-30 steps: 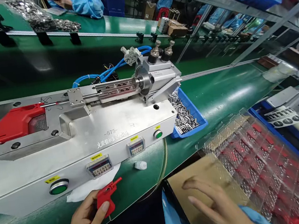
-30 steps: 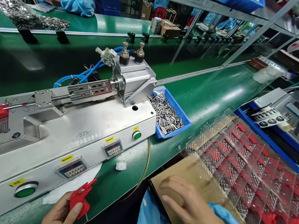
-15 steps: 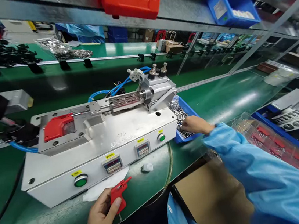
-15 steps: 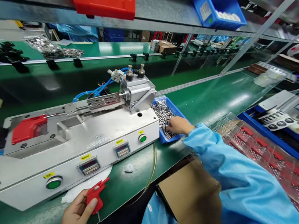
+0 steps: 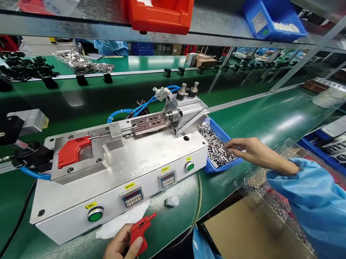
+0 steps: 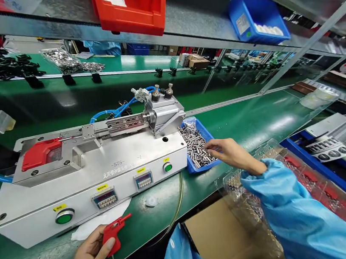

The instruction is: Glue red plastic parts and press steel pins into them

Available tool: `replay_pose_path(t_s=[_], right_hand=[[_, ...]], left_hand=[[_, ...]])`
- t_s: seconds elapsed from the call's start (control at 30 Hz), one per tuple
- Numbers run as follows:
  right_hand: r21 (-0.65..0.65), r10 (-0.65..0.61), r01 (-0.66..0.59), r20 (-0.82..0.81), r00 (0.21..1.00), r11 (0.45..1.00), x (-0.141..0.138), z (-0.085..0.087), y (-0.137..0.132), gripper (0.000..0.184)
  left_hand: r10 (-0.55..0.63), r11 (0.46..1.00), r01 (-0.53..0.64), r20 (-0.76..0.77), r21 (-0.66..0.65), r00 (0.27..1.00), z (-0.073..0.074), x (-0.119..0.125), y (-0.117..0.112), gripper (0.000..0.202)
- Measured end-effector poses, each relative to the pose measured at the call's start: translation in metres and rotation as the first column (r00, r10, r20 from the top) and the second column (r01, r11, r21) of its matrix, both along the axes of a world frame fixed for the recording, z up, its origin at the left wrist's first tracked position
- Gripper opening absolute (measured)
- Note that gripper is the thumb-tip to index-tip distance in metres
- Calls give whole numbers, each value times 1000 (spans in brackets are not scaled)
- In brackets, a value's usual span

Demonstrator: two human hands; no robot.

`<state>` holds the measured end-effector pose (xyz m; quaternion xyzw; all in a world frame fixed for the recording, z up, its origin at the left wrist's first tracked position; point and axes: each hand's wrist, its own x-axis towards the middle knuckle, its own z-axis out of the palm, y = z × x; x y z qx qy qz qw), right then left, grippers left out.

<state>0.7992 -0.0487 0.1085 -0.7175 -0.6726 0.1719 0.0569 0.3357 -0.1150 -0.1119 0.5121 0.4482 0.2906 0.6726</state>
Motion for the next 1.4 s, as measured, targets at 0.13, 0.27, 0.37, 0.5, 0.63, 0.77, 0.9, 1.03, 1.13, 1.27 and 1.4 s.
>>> replay_pose_path(t_s=[0.13,0.27,0.37,0.5,0.63,0.77,0.9,1.03,1.13,1.27,1.4], right_hand=[[190,4,39,-222,975,981,-31,31,-7,39],[369,269,-181,-201,942,912,-81,48,18,30],[435,535,-444,-109,838,784,-132,46,59,22],[497,709,-622,17,705,605,-210,33,124,15],[511,656,-625,147,740,590,-262,18,171,12],[555,627,-581,132,768,595,-271,4,180,19],[568,661,-604,135,738,559,-264,-4,170,25],[517,672,-667,217,708,537,-264,-7,163,32],[511,682,-682,230,694,523,-265,-5,164,32],[468,660,-680,239,712,565,-274,7,171,24],[376,654,-701,266,708,606,-295,16,183,22]], left_hand=[[58,998,-58,24,8,998,9,11,4,43],[78,996,-81,95,29,992,18,26,13,48],[111,992,-118,156,37,982,17,32,23,50],[143,988,-153,216,30,966,11,34,28,54],[145,986,-159,243,43,959,8,35,29,57],[115,990,-131,242,49,963,11,33,32,57],[66,996,-77,210,48,975,15,31,32,50],[52,997,-62,166,55,985,15,30,32,44],[50,997,-60,175,50,983,13,31,32,44],[53,996,-68,209,66,977,11,31,34,43],[59,995,-76,226,70,972,9,31,34,43]])
